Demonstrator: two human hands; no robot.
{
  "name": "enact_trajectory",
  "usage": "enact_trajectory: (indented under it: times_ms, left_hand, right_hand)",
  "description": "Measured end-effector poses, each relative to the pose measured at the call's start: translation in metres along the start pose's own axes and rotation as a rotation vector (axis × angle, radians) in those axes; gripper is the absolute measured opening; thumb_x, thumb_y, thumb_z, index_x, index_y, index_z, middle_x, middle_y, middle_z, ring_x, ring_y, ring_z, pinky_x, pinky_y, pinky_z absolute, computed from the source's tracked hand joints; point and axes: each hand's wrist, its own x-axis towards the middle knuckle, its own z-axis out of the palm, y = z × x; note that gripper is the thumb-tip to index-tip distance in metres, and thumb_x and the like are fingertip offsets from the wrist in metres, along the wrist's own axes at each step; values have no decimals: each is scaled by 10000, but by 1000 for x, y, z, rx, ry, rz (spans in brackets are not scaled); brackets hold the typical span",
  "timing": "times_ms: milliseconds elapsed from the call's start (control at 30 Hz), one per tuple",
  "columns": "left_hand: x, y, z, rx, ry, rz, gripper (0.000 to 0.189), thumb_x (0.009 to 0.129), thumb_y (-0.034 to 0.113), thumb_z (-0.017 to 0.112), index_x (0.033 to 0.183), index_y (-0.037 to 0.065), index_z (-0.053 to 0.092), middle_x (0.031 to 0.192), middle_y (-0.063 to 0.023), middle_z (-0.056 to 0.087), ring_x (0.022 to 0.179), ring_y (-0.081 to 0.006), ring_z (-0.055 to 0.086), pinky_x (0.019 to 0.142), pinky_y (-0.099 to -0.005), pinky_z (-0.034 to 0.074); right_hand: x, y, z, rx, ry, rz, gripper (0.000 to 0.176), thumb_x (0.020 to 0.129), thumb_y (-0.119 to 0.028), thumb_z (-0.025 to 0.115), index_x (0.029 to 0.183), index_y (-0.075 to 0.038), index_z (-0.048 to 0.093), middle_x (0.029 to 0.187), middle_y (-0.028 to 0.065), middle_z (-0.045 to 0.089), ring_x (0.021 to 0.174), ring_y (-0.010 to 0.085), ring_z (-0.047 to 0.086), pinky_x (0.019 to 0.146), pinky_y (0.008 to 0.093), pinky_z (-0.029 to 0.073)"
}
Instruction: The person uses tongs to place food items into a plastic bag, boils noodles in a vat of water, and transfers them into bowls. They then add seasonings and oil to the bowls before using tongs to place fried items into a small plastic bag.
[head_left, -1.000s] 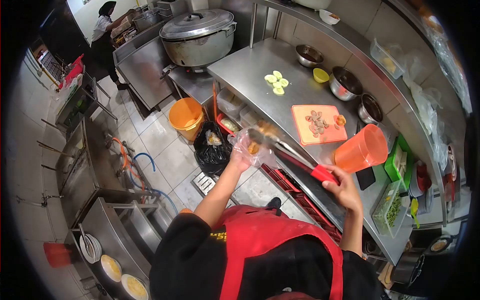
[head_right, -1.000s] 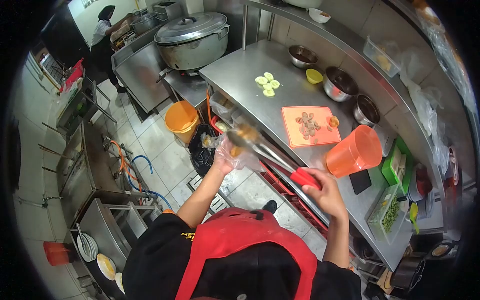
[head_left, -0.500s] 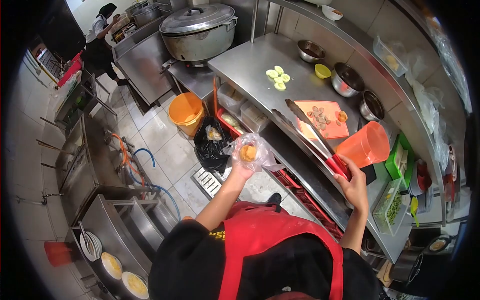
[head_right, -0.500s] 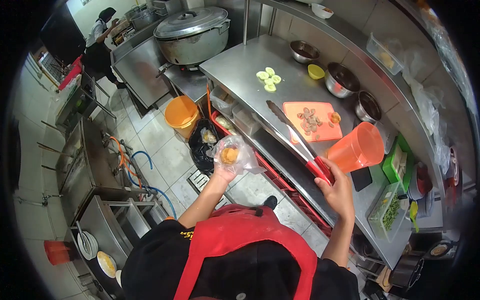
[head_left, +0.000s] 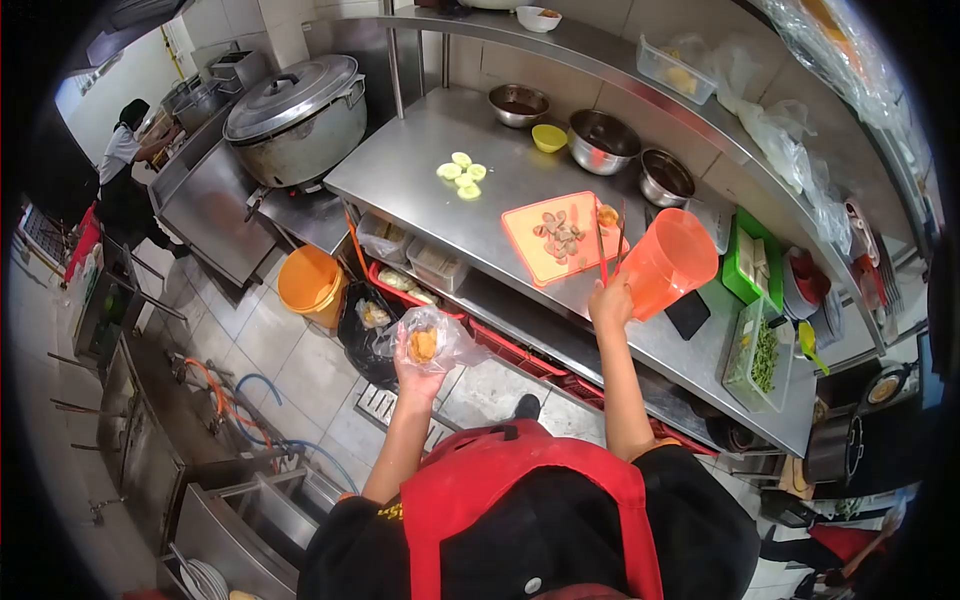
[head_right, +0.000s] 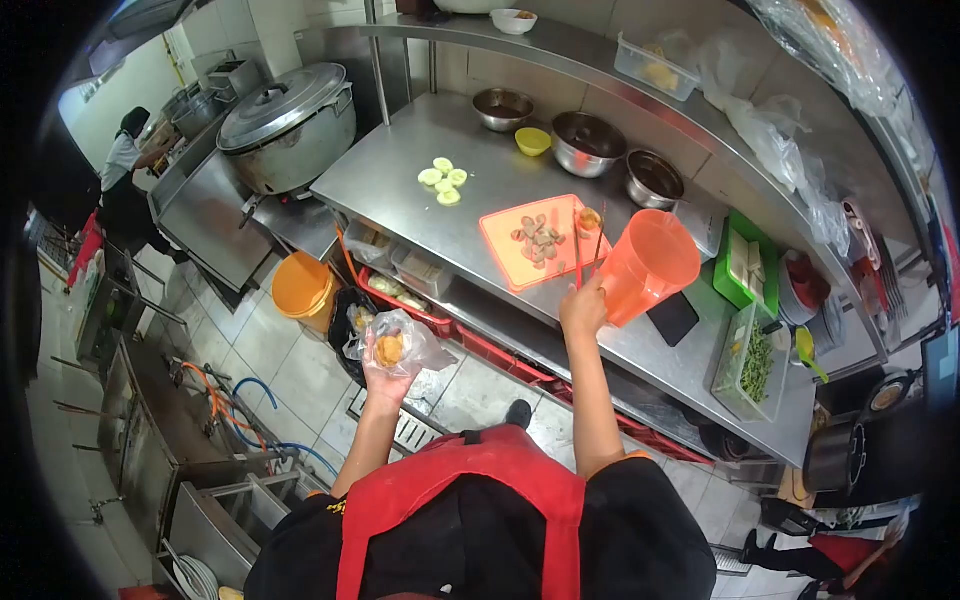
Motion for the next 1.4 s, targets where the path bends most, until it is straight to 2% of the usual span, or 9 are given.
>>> enact_trajectory:
  times_ms: [233,400,467,500,600,700,867,1000,1400]
  left_hand:
    - [0,5,2,15,10,-27,466,817,491,511,1003,65,546,1036,-115,585,967,-298,556,850,-478,433]
    - [14,9,9,8,-61,6,464,837,479,485,1049,71,543,1062,-124,580,1002,-314,546,885,-509,409]
    - [32,10,12,1,-69,49,485,862,468,443,1136,72,500,1094,-128,559,1021,-321,538,898,-489,418]
    - [37,18,12,3,-50,58,476,859,464,453,1134,80,503,1095,-122,558,1018,-316,538,895,-486,421]
    - [38,17,31,1,-120,2,471,842,468,489,1129,95,510,1078,-102,563,1002,-298,543,874,-477,436]
    - [45,10,29,85,-153,99,497,810,509,504,1089,100,547,1066,-92,586,993,-281,552,866,-495,428]
    - [43,13,26,34,-122,-21,595,762,598,517,1094,104,550,1084,-87,578,976,-274,551,858,-450,435]
    - [14,20,40,32,-116,-51,697,765,611,516,1190,60,471,1182,-108,517,1077,-282,494,930,-439,384]
    - [-1,30,35,51,-110,42,640,720,587,590,1131,98,540,1135,-73,563,1043,-261,522,936,-442,373]
  right_hand:
    - [43,5,38,19,-48,43,486,788,-195,575,1180,10,373,917,260,593,861,426,580,764,474,456]
    - [19,0,-1,24,-95,-75,428,783,-204,583,1160,-51,451,944,237,603,871,393,589,755,457,460]
    - [-10,-5,-37,269,-112,-276,404,783,-181,589,1152,-61,475,925,211,616,871,341,607,726,419,470]
    - [-28,-5,-66,587,-222,-558,380,788,-134,583,1148,-47,497,885,158,624,840,268,615,702,363,470]
    - [-64,-22,-120,560,-651,-508,381,785,-77,576,1159,-43,511,916,104,600,832,157,574,730,288,455]
    - [-98,-48,-137,593,-724,-610,398,760,-99,609,1146,-61,521,937,124,626,805,179,608,703,300,460]
    - [-115,-58,-142,408,-663,-704,414,734,-134,649,1126,-76,529,977,151,612,837,312,600,719,323,465]
    - [-117,-58,-146,344,-623,-756,426,728,-124,652,1131,-74,525,972,143,609,838,306,603,725,329,468]
    - [-107,-61,-157,306,-676,-850,511,652,-61,684,1139,-62,529,1013,123,597,835,255,599,710,308,467]
